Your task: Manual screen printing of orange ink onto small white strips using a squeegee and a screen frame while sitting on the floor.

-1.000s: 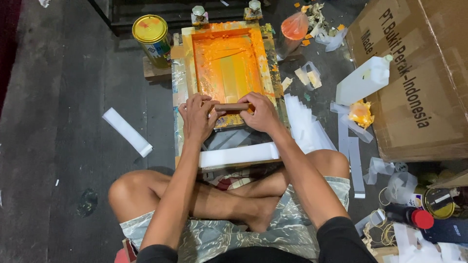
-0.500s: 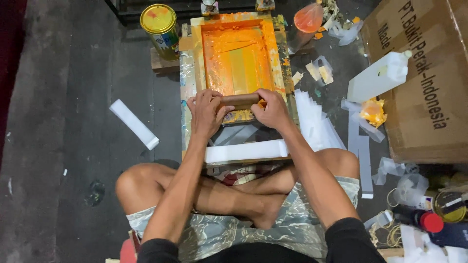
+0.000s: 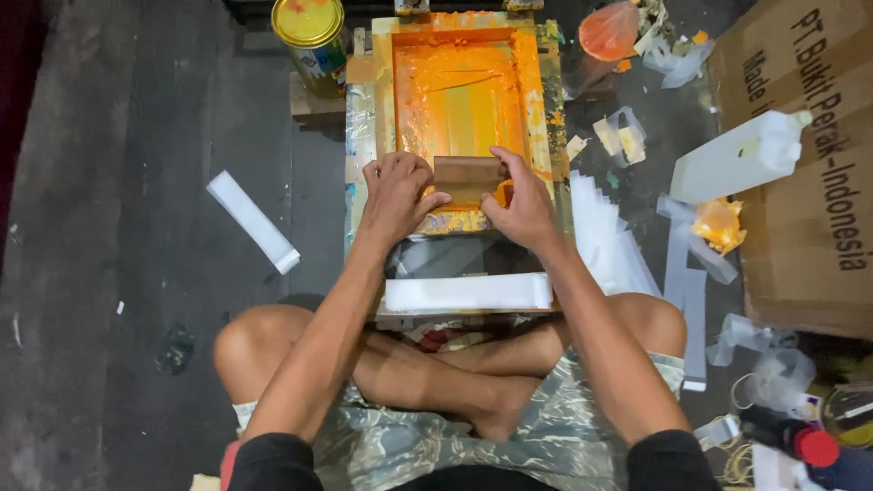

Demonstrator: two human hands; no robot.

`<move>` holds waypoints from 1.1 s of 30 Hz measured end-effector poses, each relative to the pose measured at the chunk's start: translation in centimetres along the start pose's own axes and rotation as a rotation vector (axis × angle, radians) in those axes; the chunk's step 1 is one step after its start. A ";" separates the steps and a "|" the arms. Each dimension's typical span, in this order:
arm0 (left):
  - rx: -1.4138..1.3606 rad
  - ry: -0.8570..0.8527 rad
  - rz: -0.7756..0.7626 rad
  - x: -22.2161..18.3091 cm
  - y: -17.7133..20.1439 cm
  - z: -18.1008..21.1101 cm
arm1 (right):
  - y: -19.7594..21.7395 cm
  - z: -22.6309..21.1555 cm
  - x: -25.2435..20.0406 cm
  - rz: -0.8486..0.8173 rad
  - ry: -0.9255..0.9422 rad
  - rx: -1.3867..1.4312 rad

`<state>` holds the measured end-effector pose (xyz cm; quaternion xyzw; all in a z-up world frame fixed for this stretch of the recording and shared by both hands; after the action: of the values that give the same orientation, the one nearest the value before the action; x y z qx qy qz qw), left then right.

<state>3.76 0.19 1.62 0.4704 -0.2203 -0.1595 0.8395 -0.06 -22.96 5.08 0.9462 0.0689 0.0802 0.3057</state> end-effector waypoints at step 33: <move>0.087 0.038 0.161 6.6 0.2 -2.3 | 0.8 2.8 7.9 0.044 0.212 -0.140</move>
<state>10.62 -1.15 2.19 0.4903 -0.2480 -0.0728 0.8323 8.29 -23.76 4.17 0.9101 0.0744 0.1912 0.3601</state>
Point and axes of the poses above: each hand's wrist, its own x-axis towards the middle knuckle, its own y-axis out of the back of the hand, z = x × y, the point moved 1 cm from there along x, towards the middle knuckle, and after that the axes turned 4 degrees about -z, right-handed, at the moved point
